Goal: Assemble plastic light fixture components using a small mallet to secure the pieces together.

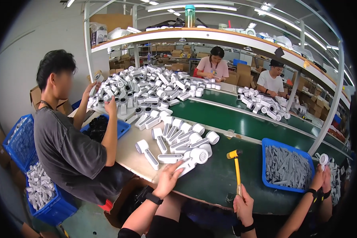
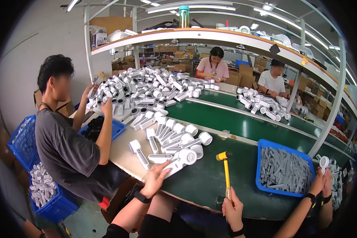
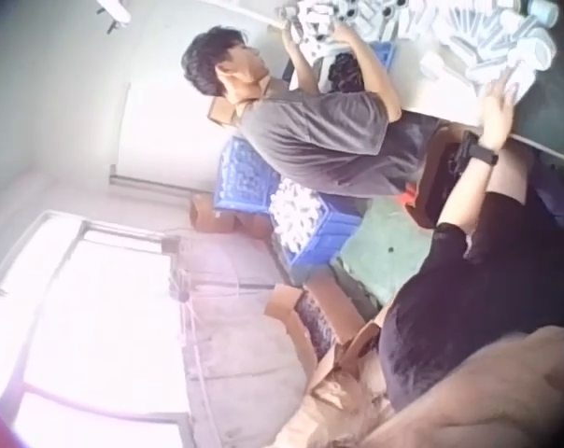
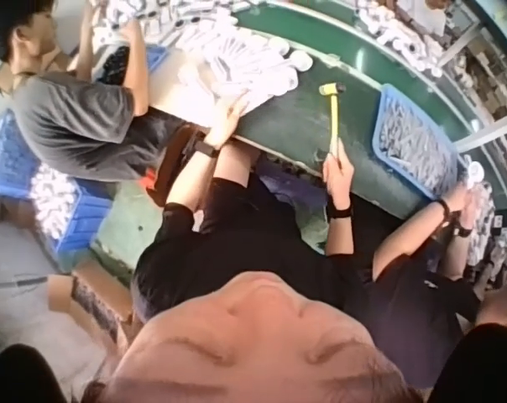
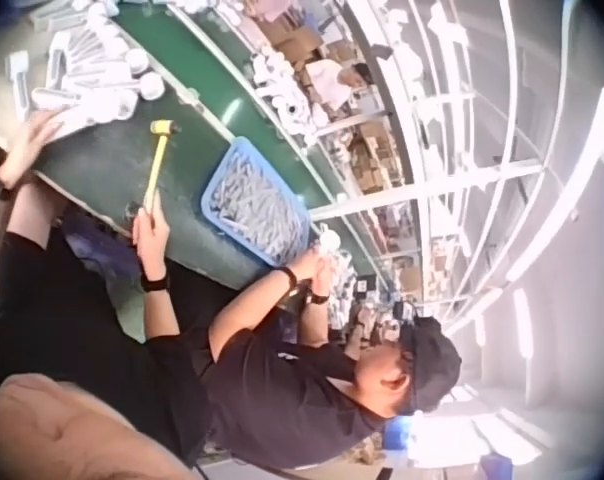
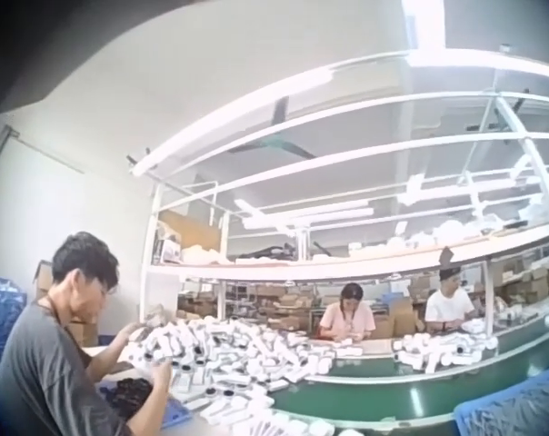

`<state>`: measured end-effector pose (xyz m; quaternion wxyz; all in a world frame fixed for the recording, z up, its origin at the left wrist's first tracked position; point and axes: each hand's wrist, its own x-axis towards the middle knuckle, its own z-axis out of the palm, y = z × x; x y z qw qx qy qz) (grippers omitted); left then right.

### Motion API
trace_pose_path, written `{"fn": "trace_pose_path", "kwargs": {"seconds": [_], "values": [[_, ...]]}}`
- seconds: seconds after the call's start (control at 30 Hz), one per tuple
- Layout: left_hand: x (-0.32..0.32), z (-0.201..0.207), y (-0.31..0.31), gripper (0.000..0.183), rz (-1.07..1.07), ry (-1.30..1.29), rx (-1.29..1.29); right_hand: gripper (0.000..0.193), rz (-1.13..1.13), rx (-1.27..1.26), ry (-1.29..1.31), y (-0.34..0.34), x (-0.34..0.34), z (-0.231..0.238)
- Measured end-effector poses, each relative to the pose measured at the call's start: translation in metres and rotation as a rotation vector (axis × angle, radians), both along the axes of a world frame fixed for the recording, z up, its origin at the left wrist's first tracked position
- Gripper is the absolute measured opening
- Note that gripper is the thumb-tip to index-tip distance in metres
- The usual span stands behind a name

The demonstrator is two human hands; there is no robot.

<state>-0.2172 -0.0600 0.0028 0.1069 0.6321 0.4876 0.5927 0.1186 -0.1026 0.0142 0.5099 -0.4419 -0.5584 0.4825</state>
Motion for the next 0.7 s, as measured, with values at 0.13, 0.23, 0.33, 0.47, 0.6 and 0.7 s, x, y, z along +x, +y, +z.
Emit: {"fn": "trace_pose_path", "kwargs": {"seconds": [0.13,0.23,0.33,0.47,0.6,0.7], "values": [[-0.044,0.037,0.028,0.033,0.32,0.086,-0.003,0.057,-0.032,-0.077,0.204,0.003,0.004,-0.004],[-0.082,0.051,0.072,0.033,0.542,0.201,0.018,0.058,-0.02,-0.102,0.181,0.003,0.008,-0.005],[-0.14,0.022,0.128,0.03,0.836,0.432,-0.093,0.058,0.021,-0.091,0.169,-0.001,0.006,-0.003],[-0.18,-0.013,0.179,0.043,0.967,0.424,-0.423,0.058,0.03,-0.03,0.183,-0.002,0.006,-0.014],[-0.221,-0.028,0.191,0.047,1.125,0.737,-0.584,0.058,0.077,0.017,0.13,-0.005,0.004,-0.012],[-0.19,-0.024,0.188,0.043,1.121,0.799,-0.356,0.058,0.049,0.027,0.12,-0.005,0.009,-0.016]]}}
